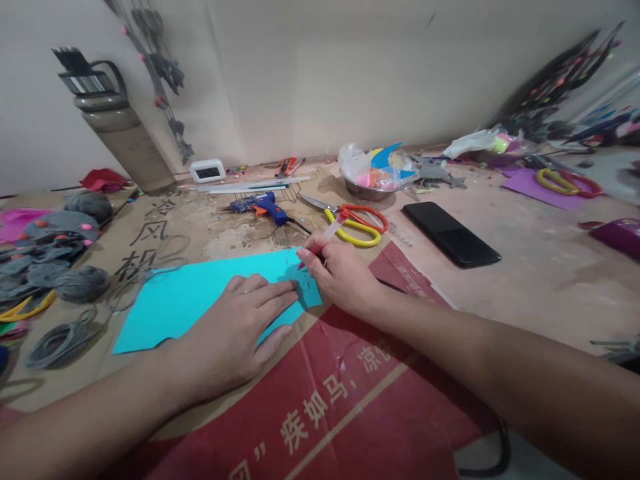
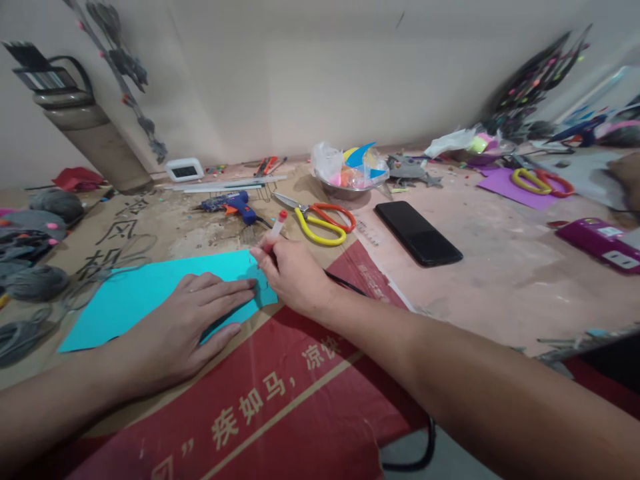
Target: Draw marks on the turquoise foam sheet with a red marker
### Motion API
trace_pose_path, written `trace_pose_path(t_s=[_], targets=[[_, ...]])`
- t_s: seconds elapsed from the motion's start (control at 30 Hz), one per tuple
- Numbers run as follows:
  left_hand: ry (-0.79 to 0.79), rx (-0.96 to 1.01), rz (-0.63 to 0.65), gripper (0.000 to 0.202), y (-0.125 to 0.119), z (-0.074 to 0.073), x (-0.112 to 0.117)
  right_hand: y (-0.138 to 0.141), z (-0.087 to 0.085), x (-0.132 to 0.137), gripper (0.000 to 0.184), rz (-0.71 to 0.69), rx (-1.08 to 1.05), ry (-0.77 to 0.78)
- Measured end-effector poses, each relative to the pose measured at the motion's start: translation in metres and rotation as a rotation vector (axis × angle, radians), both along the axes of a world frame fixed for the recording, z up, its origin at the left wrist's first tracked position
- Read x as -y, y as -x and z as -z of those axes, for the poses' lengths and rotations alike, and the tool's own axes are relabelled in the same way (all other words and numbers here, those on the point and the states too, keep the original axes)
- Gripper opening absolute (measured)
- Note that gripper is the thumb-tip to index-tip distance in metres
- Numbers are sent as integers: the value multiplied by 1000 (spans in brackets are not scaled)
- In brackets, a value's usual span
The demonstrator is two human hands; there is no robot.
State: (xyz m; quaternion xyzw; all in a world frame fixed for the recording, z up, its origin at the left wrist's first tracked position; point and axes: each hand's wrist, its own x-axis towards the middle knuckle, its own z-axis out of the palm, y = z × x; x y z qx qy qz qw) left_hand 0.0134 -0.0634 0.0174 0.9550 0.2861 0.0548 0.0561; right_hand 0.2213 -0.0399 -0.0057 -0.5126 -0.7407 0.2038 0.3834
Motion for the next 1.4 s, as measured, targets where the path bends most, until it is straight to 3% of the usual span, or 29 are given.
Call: trace_pose_path(t_s=[1.4], targets=[[36, -27, -19, 42, 1, 0, 1, 1, 2, 2, 29, -15, 135, 10]])
